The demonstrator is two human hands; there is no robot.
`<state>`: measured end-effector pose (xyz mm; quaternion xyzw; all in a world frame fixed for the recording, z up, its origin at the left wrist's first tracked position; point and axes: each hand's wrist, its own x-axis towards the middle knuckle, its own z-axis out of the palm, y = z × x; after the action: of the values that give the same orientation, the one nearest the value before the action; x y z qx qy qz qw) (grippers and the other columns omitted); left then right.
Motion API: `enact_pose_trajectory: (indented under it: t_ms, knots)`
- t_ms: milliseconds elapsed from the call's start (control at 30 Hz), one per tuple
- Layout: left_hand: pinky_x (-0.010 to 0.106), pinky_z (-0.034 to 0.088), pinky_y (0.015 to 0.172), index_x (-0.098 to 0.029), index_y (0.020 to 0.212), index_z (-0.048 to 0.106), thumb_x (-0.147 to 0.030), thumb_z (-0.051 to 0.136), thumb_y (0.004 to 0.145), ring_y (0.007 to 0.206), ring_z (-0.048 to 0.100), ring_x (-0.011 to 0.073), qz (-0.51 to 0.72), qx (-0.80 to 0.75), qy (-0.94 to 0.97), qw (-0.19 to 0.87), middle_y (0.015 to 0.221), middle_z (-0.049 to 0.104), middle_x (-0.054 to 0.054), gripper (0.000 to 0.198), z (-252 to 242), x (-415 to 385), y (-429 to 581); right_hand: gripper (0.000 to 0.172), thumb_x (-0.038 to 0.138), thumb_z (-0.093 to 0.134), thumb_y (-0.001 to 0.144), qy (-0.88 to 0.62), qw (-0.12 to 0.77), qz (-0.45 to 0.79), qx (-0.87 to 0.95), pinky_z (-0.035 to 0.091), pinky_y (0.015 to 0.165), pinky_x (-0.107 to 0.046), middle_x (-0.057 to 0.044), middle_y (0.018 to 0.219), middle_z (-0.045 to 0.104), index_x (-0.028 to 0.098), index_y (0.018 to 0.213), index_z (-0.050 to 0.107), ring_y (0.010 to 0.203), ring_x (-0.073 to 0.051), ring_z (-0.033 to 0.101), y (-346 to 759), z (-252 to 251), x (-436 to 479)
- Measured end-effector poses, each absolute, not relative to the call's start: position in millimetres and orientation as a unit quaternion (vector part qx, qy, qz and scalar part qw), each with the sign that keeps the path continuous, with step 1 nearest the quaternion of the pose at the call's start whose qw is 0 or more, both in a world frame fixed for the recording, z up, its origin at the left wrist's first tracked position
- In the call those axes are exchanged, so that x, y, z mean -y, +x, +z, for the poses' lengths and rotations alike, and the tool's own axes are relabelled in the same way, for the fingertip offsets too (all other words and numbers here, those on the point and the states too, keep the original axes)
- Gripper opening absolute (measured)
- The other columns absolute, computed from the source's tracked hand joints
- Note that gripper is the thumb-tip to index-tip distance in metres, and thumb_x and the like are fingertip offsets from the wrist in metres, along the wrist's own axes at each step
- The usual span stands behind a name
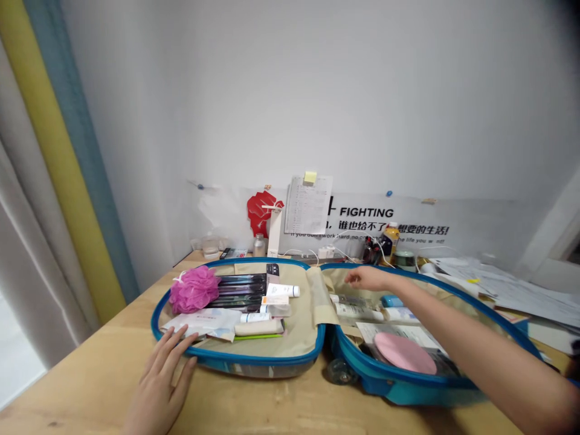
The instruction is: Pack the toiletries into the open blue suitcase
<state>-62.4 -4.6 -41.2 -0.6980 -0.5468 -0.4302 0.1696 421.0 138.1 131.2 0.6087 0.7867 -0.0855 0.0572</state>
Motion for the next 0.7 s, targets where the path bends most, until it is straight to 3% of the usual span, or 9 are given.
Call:
enact_pose_trajectory:
  t_ms: [233,500,700]
  knots:
    - [0.048,0.039,0.109,-0.028,0.125,0.055,-0.038,0.044,0.091,0.132,0.045,0.0275,-0.425,0.545,-0.699,0.185,0.135,0.056,0.006,0.037,-40,5,-62,0.035,0.039,0.056,0.090,0.622,0.102,-0.096,-0.770,0.051,0.089,-0.041,-0.007,0.119,0.060,0.018,0.118,0.058,0.103,-0.018,0.060,445,74,-140]
    - [0.049,0.042,0.106,-0.027,0.124,0.055,-0.037,0.045,0.092,0.133,0.044,0.0285,-0.424,0.544,-0.701,0.182,0.135,0.056,0.007,0.036,-41,4,-62,0.035,0.039,0.057,0.090,0.615,0.156,-0.089,-0.767,0.051,0.090,-0.042,-0.007,0.120,0.060,0.017,0.117,0.058,0.105,-0.019,0.059,439,76,-153]
    - [0.047,0.045,0.104,-0.027,0.126,0.054,-0.037,0.044,0.092,0.131,0.047,0.0277,-0.424,0.540,-0.700,0.198,0.134,0.057,0.007,0.037,-39,4,-61,0.034,0.039,0.057,0.089,0.639,0.143,-0.084,-0.751,0.052,0.086,-0.039,-0.006,0.115,0.061,0.016,0.114,0.059,0.100,-0.017,0.060,430,80,-148]
